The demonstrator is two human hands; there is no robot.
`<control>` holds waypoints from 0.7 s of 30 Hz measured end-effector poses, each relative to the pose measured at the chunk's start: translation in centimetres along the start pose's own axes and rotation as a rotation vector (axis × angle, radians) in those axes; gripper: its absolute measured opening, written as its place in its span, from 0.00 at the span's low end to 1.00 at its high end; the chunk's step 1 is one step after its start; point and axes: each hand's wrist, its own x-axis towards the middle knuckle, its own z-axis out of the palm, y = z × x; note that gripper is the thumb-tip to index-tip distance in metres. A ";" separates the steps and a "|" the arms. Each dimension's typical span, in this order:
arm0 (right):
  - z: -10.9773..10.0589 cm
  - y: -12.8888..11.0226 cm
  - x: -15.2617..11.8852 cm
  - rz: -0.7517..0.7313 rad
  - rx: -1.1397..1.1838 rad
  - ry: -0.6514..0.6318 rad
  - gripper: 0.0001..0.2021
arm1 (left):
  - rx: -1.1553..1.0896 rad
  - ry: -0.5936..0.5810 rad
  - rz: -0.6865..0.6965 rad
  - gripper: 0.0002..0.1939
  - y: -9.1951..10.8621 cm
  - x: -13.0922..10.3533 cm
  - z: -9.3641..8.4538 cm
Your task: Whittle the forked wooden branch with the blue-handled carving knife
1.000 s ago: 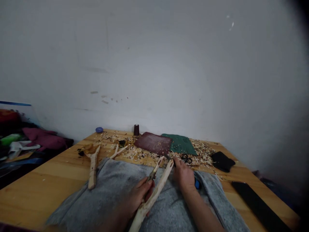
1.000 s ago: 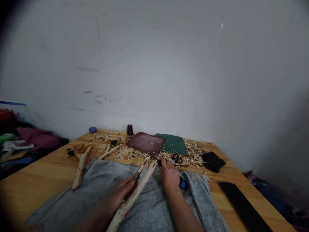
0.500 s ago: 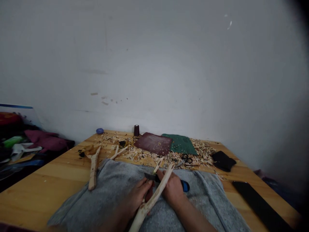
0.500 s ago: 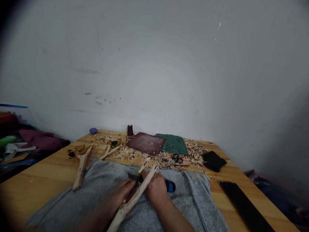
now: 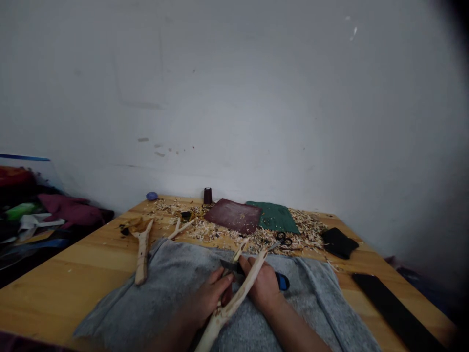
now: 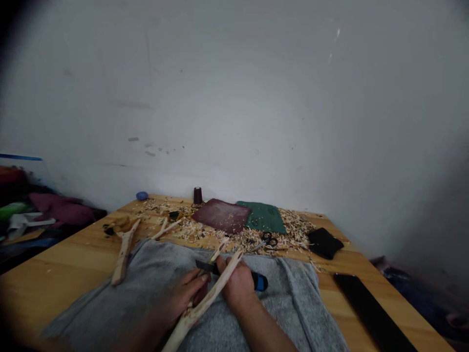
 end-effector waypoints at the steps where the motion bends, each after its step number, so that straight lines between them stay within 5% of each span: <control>1: 0.0 0.0 0.0 -0.001 0.004 -0.013 0.17 | 0.013 -0.001 0.007 0.14 -0.1 0.0 0.0; 10: -0.7 -0.5 0.3 0.044 -0.022 -0.090 0.16 | 0.163 -0.004 0.004 0.12 0.7 -0.2 0.1; 21: 0.1 0.5 0.7 0.060 -0.072 0.009 0.18 | 0.089 -0.048 0.005 0.14 -0.1 0.3 -0.1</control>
